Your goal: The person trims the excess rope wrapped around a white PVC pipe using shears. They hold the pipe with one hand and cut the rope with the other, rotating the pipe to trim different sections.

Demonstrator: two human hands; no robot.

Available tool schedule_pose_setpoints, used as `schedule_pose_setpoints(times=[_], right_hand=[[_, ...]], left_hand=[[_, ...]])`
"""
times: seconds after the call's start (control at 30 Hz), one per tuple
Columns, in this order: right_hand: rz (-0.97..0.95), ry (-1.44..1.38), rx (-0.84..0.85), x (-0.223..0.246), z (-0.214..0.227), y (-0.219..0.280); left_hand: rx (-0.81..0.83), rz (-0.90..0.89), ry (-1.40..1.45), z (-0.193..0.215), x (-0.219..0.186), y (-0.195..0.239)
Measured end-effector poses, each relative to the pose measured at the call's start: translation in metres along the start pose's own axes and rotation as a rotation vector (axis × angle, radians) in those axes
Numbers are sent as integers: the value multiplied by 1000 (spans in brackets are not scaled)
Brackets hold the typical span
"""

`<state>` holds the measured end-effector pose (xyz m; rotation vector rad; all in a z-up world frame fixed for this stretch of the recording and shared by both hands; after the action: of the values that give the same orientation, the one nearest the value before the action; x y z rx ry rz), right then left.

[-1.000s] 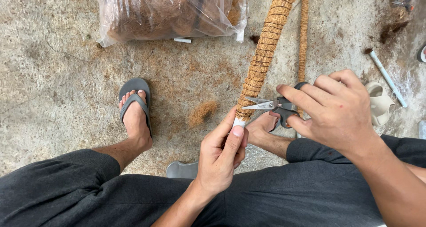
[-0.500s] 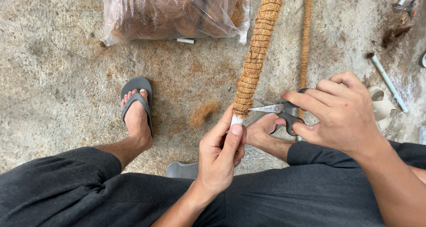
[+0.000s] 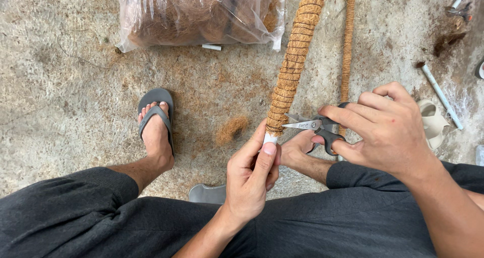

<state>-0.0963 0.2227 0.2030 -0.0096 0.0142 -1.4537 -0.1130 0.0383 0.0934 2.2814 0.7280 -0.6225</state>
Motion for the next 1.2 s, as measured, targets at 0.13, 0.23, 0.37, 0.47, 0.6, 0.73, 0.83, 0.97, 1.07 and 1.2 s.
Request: schedule_pose_setpoints(times=[0.13,0.23,0.37,0.47,0.6,0.73,0.83,0.97,1.07,1.2], right_hand=[[-3,-1,1,1,0,-1],[-8,11,7,1,0,0],[6,33,-17,0,-1,3],[19,65,-25,-1,-1,6],[-45,49,-25,-4,2,4],[22,107,-58,0,5,-3],[10,58,-47,1,2,1],[-57,100,-75,-5,11,0],[-59,196,-75,-5,22,-6],[-63,288,-32,-4,19,-6]], left_hand=[[6,1,-10,-1,0,0],[-4,-40,-59,0,1,0],[-18,-85,-121,1,1,-1],[-13,-102,-138,0,1,0],[-6,-94,-121,-1,0,-1],[-18,-66,-98,0,0,-1],[-34,-131,-166,0,-5,-1],[-68,-228,-283,-2,-14,-2],[-76,-396,-405,-4,-24,-1],[-101,-428,-541,-3,-22,1]])
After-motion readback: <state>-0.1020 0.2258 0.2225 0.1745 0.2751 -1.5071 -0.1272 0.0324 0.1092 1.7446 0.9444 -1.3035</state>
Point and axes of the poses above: each hand's wrist, its own y-axis away from the middle knuckle, its own z-axis out of the back of the hand, x = y × z, the point moved 6 cm from there along -y, towards the middle knuckle, and after that the axes turned 8 degrees about -x, right-handed, at the moved point
